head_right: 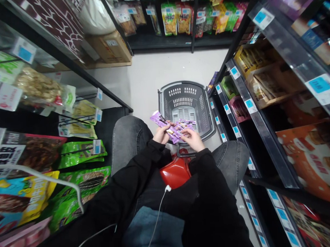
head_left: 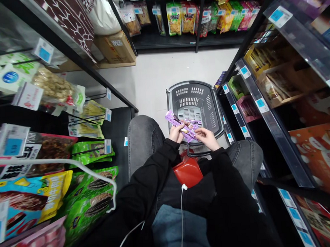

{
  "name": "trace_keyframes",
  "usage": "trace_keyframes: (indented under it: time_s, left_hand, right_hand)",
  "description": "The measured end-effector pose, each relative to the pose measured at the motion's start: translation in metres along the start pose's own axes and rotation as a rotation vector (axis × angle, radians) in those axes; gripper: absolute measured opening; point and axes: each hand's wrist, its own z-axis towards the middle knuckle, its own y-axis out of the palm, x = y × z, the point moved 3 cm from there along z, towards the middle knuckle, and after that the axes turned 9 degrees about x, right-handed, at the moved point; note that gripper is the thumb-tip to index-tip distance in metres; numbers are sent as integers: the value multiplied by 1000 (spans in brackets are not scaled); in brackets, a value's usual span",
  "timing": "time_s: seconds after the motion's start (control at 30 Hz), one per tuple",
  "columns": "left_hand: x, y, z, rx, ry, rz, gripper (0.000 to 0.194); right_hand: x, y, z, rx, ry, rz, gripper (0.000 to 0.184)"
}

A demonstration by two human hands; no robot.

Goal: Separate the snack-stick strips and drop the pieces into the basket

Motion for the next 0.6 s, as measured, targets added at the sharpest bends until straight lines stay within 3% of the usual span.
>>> trace_keyframes:
  time_s: [0.1,0.23,0.33,0.5,0.6]
  left_hand:
    - [-1,-1,2,-21,31,53,22]
    - [-11,0,0,-111,7,285,30]
    - [-14,2,-4,-191,-11,427,36]
    - [-8,1,-5,-123,21,522,37]
    - [-5,1,-5,-68,31,525,34]
  right_hand:
    - [-3,-1,-3,49,-61,-112,27]
    - [-13,-8,-6,175,-321,-413,23]
    - [-21,-6,-10,184,-489,-626,25]
    - [-23,2,-12,150,-511,-834,27]
    - [-24,2,-10,181,-471,-683,26]
